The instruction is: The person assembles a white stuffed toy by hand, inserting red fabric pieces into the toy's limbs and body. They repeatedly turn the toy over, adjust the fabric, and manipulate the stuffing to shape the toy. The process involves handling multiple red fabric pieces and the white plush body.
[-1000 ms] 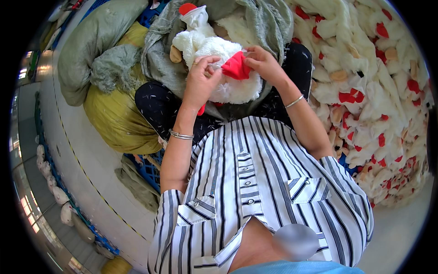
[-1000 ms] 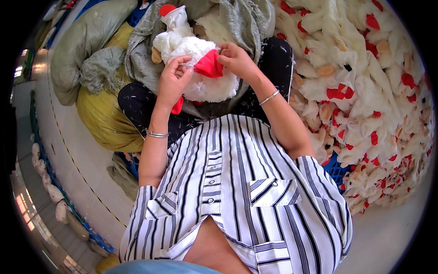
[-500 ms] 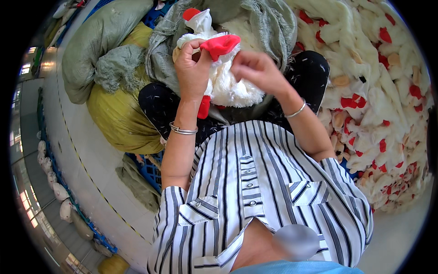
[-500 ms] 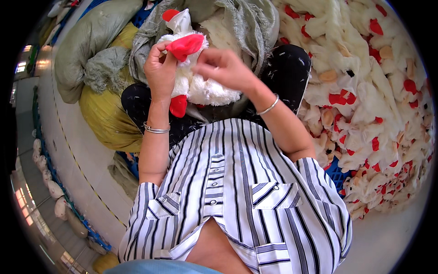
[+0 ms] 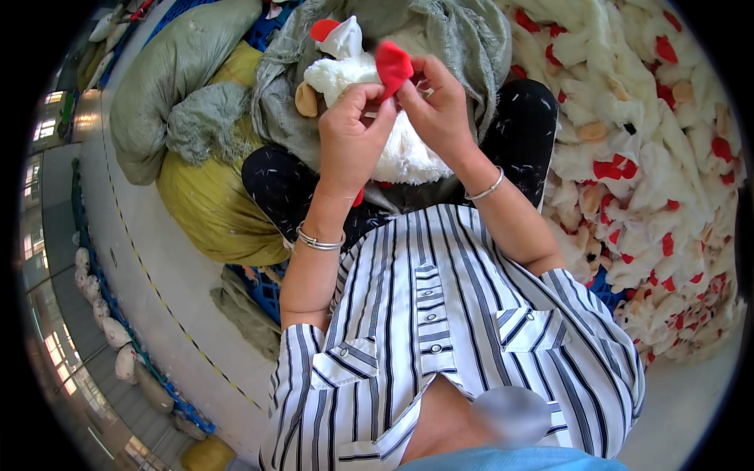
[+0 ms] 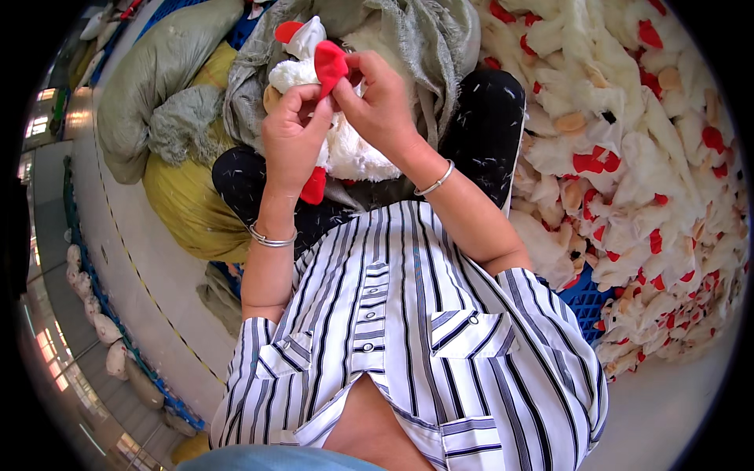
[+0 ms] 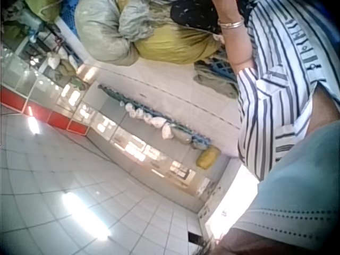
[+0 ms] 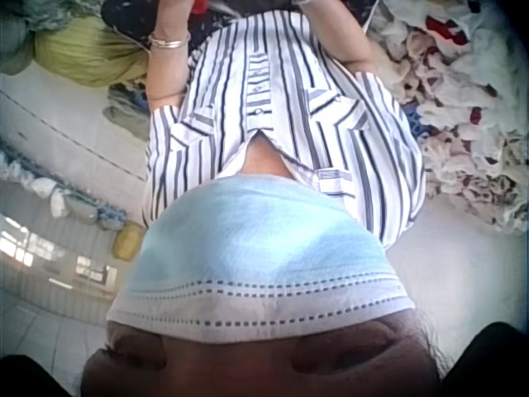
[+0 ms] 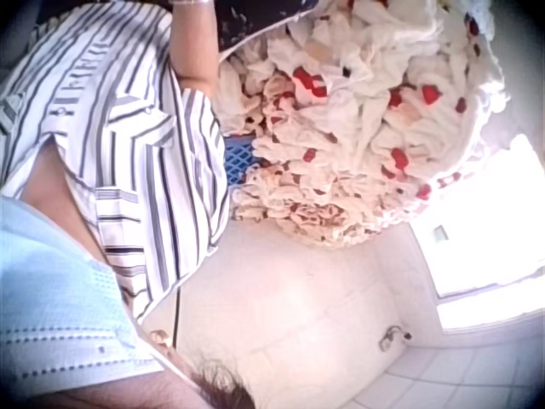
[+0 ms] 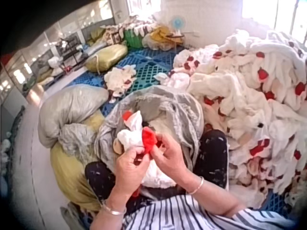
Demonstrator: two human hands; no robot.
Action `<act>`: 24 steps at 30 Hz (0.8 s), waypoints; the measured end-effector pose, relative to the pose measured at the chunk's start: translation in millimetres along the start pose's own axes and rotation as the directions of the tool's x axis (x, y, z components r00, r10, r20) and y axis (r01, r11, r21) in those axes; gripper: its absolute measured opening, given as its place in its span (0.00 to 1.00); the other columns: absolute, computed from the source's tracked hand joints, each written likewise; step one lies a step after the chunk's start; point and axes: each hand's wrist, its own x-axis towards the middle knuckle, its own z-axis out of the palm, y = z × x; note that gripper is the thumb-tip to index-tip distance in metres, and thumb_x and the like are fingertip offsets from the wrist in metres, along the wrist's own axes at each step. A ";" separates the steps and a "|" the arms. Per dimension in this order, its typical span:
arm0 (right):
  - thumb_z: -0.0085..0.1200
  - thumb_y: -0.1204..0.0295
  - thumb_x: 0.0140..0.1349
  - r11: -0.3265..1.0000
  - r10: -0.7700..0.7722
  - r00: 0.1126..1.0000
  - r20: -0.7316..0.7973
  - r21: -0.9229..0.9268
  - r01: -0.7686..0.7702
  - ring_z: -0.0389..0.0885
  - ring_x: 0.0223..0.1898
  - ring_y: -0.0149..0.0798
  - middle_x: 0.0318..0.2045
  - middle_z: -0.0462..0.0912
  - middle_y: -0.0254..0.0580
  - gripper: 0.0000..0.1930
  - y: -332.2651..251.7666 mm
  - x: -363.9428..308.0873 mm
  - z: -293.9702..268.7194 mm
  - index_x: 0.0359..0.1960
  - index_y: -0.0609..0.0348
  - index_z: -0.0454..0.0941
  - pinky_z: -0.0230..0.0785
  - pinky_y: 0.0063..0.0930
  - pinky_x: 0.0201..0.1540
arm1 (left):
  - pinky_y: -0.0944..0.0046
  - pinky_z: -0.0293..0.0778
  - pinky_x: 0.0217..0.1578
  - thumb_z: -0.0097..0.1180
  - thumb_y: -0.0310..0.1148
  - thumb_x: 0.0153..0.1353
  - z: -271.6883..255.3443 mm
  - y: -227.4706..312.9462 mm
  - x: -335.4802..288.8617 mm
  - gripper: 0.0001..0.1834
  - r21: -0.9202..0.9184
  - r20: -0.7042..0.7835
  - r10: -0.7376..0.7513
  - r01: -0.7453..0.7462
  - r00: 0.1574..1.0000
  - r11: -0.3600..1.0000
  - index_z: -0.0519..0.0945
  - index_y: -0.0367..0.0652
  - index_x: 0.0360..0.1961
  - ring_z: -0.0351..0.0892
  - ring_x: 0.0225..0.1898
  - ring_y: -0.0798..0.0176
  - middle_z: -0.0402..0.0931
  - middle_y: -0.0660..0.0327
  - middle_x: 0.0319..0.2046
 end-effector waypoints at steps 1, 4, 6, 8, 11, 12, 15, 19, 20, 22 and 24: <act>0.59 0.77 0.58 0.999 -0.010 1.000 -0.016 -0.040 0.009 0.76 0.30 0.31 0.31 0.78 0.39 0.10 -2.8 2.7 -2.6 0.40 0.65 0.76 0.71 0.25 0.34 | 0.71 0.76 0.33 0.61 0.22 0.60 1.7 -0.3 -1.5 0.07 -0.004 0.006 -0.005 0.005 1.000 1.000 0.80 0.35 0.39 0.80 0.30 0.74 0.82 0.62 0.31; 0.60 0.77 0.56 0.994 -0.054 0.999 0.004 -0.096 0.055 0.76 0.30 0.32 0.32 0.78 0.41 0.09 -4.8 1.3 -6.4 0.38 0.65 0.77 0.71 0.26 0.34 | 0.72 0.77 0.34 0.61 0.22 0.60 -0.5 -3.7 -0.6 0.07 -0.062 -0.007 -0.027 0.027 1.000 0.998 0.80 0.34 0.39 0.81 0.31 0.73 0.83 0.61 0.32; 0.60 0.77 0.55 0.984 -0.082 0.996 0.040 -0.153 0.088 0.76 0.30 0.32 0.31 0.77 0.41 0.08 -2.1 0.8 -9.2 0.36 0.65 0.78 0.71 0.26 0.35 | 0.72 0.77 0.34 0.60 0.22 0.60 -3.2 -4.9 0.5 0.06 -0.077 -0.008 -0.033 0.032 0.999 0.997 0.80 0.34 0.39 0.81 0.31 0.73 0.83 0.61 0.32; 0.61 0.76 0.55 0.963 -0.120 0.989 0.088 -0.231 0.138 0.77 0.30 0.32 0.30 0.76 0.41 0.08 3.0 2.8 -12.1 0.36 0.65 0.79 0.71 0.26 0.35 | 0.72 0.77 0.34 0.60 0.21 0.61 -4.9 -3.8 1.5 0.06 -0.047 0.005 -0.021 0.022 1.000 0.999 0.80 0.34 0.39 0.81 0.32 0.74 0.83 0.62 0.32; 0.60 0.73 0.59 0.999 0.031 0.987 0.155 -0.048 -0.024 0.78 0.33 0.30 0.32 0.80 0.38 0.09 -1.3 2.8 -15.8 0.39 0.66 0.80 0.71 0.27 0.38 | 0.73 0.77 0.34 0.59 0.22 0.62 -6.1 -2.3 0.8 0.06 -0.090 0.033 -0.011 0.014 0.999 0.996 0.79 0.34 0.41 0.80 0.33 0.75 0.81 0.63 0.32; 0.60 0.72 0.61 0.980 0.107 0.957 0.269 0.135 -0.147 0.78 0.34 0.29 0.33 0.81 0.38 0.10 -5.5 2.9 -17.6 0.41 0.66 0.81 0.71 0.26 0.39 | 0.73 0.78 0.34 0.59 0.22 0.63 -8.4 -0.9 2.7 0.07 -0.171 -0.011 -0.045 0.042 0.999 0.984 0.78 0.35 0.41 0.80 0.33 0.75 0.80 0.64 0.33; 0.57 0.69 0.66 0.794 0.175 0.834 0.524 0.426 -0.434 0.78 0.38 0.26 0.37 0.83 0.36 0.13 -18.6 6.0 -23.9 0.45 0.67 0.81 0.71 0.24 0.42 | 0.73 0.78 0.36 0.59 0.23 0.63 -19.5 -10.0 9.0 0.08 -0.251 -0.060 -0.015 0.000 0.998 0.968 0.75 0.37 0.42 0.78 0.34 0.76 0.78 0.64 0.35; 0.56 0.68 0.68 0.786 0.183 0.818 0.545 0.419 -0.455 0.77 0.43 0.26 0.38 0.83 0.35 0.14 -13.9 9.4 -32.2 0.48 0.66 0.81 0.70 0.23 0.47 | 0.73 0.78 0.37 0.61 0.24 0.62 -21.8 7.9 4.2 0.09 -0.259 0.041 0.035 -0.023 0.999 0.966 0.76 0.36 0.42 0.78 0.34 0.76 0.78 0.65 0.37; 0.56 0.68 0.67 0.782 0.160 0.803 0.574 0.423 -0.458 0.77 0.44 0.26 0.38 0.83 0.35 0.14 -11.3 11.7 -34.9 0.49 0.65 0.80 0.70 0.23 0.48 | 0.72 0.78 0.37 0.61 0.24 0.62 -21.7 10.5 3.7 0.09 -0.269 0.072 0.054 -0.032 0.996 0.962 0.76 0.36 0.42 0.78 0.34 0.76 0.79 0.65 0.38; 0.57 0.70 0.66 0.819 0.127 0.843 0.523 0.424 -0.387 0.77 0.43 0.27 0.39 0.82 0.34 0.14 -15.0 14.9 -33.6 0.50 0.64 0.79 0.70 0.24 0.48 | 0.72 0.77 0.37 0.62 0.25 0.61 -27.2 6.1 3.5 0.09 -0.200 0.096 0.021 -0.002 0.995 0.980 0.77 0.36 0.42 0.77 0.35 0.76 0.79 0.65 0.39; 0.59 0.72 0.64 0.888 0.086 0.931 0.356 0.397 -0.234 0.76 0.42 0.26 0.39 0.81 0.34 0.15 -22.1 20.3 -28.8 0.51 0.62 0.78 0.69 0.24 0.47 | 0.72 0.76 0.39 0.61 0.23 0.61 -32.6 1.9 3.8 0.08 -0.136 0.133 0.027 -0.008 0.991 0.991 0.78 0.37 0.42 0.77 0.38 0.75 0.79 0.64 0.41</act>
